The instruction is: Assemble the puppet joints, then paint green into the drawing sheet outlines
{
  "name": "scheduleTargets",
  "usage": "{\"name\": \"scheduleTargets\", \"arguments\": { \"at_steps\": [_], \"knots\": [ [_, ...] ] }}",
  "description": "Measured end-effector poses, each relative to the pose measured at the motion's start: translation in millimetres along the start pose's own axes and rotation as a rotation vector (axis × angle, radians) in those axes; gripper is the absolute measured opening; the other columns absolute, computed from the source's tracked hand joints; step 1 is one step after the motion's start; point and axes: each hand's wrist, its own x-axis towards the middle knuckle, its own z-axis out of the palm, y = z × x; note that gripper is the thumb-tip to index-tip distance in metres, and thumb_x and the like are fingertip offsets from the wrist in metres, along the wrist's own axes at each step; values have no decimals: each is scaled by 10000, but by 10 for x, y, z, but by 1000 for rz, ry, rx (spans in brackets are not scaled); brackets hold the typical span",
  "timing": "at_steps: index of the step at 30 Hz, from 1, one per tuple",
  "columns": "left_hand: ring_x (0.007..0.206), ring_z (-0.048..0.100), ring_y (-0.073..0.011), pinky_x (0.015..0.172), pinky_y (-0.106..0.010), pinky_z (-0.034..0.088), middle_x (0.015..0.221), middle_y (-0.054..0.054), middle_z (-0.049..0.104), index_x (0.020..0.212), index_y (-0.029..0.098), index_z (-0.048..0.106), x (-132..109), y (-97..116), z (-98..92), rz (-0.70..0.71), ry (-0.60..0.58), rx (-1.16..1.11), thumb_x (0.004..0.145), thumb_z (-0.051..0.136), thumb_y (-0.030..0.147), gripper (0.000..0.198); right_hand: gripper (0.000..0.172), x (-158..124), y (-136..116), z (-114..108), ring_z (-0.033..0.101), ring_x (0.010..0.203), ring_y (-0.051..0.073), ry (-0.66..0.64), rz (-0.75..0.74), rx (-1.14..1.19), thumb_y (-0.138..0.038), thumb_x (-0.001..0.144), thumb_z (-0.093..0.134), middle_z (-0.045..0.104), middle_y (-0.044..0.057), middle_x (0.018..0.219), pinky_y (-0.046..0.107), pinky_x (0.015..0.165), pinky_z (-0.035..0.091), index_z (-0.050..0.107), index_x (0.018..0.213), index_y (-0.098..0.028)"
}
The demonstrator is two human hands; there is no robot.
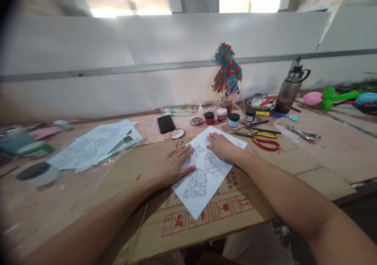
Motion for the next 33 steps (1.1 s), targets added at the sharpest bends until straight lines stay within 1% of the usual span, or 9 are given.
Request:
{"name": "scheduleTargets", "arguments": {
  "at_steps": [7,11,16,18,20,23,26,30,33],
  "knots": [
    [1508,185,-259,1213,-436,150,1624,-85,238,1542,207,298,26,-39,38,0,-5,2,937,301,679,767,557,-19,-23,-19,333,1449,299,-8,20,0,-400,971,395,439,187,1512,477,1188,278,489,1426,-94],
    [1509,182,-255,1213,-439,146,1625,-82,238,1540,210,300,29,-51,39,7,-3,-1,940,295,676,760,541,-8,-17,-10,364,1432,296,-8,11,-21,-384,974,379,448,182,1507,493,1176,293,489,1426,-109],
    [1513,162,-269,1211,-456,150,1622,-77,251,1539,215,307,30,-66,5,1,-14,3,948,294,661,741,540,-18,-52,-27,385,1417,306,-8,11,-37,-369,971,379,459,209,1490,473,1174,297,514,1396,-63],
    [1515,149,-266,1211,-458,152,1621,-67,255,1541,223,303,36,-83,3,7,-22,-2,956,289,645,721,512,-31,-55,-59,418,1395,297,4,-4,-11,-374,967,396,497,197,1462,451,1167,313,555,1360,-87],
    [1515,151,-260,1212,-456,156,1618,-55,266,1541,238,302,42,-100,6,15,-20,-6,959,286,640,708,456,-32,-28,-111,492,1331,287,28,-18,18,-377,963,409,564,170,1401,439,1134,359,613,1294,-138],
    [1510,179,-253,1214,-443,156,1611,-51,287,1537,242,313,44,-114,5,30,-8,-5,958,281,644,705,389,-7,92,-219,569,1227,268,130,12,-5,-356,965,401,645,125,1297,431,1078,412,661,1209,-200],
    [1508,183,-257,1216,-443,148,1609,-48,287,1534,239,322,38,-119,-8,32,-11,-1,963,290,628,692,390,-2,302,-320,586,1181,259,243,126,-61,-341,978,359,677,108,1226,431,1046,428,676,1167,-217],
    [1508,183,-260,1219,-441,143,1608,-51,285,1536,230,321,27,-135,-24,40,-14,-8,966,289,625,694,451,-161,649,-369,543,1223,341,305,302,-118,-345,971,332,628,216,1258,516,1028,415,637,1219,-124],
    [1501,210,-255,1218,-431,155,1603,-50,297,1531,247,332,25,-142,-28,53,9,-10,967,291,625,680,496,-391,912,-352,525,1222,397,282,397,-177,-383,940,384,593,259,1290,571,989,425,601,1270,-84]
  ]
}}
